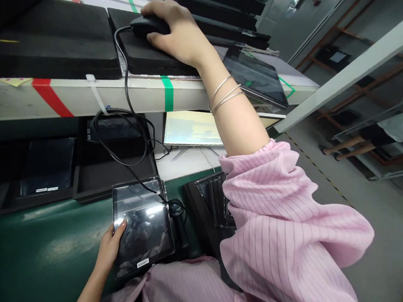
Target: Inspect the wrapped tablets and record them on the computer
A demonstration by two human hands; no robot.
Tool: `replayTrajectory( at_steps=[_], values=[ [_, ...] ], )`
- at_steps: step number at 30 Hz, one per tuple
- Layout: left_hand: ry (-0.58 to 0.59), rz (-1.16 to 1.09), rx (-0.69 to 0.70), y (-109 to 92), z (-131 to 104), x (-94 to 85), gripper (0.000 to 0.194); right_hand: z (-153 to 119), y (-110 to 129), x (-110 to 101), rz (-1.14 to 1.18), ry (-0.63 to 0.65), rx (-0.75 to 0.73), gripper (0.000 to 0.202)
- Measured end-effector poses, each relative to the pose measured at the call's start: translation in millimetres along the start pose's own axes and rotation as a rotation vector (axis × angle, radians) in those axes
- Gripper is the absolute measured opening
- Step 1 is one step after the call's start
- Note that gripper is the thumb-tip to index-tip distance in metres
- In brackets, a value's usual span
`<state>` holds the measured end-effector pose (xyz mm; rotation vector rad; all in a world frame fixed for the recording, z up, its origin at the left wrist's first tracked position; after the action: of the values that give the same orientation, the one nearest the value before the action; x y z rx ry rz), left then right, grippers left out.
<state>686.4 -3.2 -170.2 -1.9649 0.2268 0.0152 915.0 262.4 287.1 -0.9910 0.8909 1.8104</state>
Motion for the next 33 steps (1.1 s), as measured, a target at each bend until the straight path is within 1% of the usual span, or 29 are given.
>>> replayTrajectory(
  at_steps=[11,17,24,27,33],
  values=[
    [-0.019,0.004,0.047,-3,1,-0.6,0.060,6,-7,3,-0.043,0.022,0.069,0.050],
    [-0.015,-0.025,0.026,1,2,0.3,0.061,5,-8,5,-0.056,0.043,0.068,0.051],
    [-0.008,-0.014,0.031,1,3,0.2,0.063,7,-9,7,-0.066,0.051,0.064,0.048],
    [-0.005,-0.014,0.033,1,3,0.4,0.062,8,-9,9,-0.078,0.068,0.077,0.048],
    [-0.008,-0.019,0.028,0,2,0.6,0.064,12,-9,9,-0.109,0.062,0.116,0.045]
  ],
)
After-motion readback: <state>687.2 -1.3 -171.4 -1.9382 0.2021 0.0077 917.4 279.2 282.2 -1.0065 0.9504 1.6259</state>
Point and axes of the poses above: each hand's wrist, its own z-axis towards the middle knuckle, its own x-axis out of the palm, y = z × x, the point moved 8 cm from there along z, towards the middle knuckle, and after that the axes turned 10 degrees about x, right-handed, at the moved point
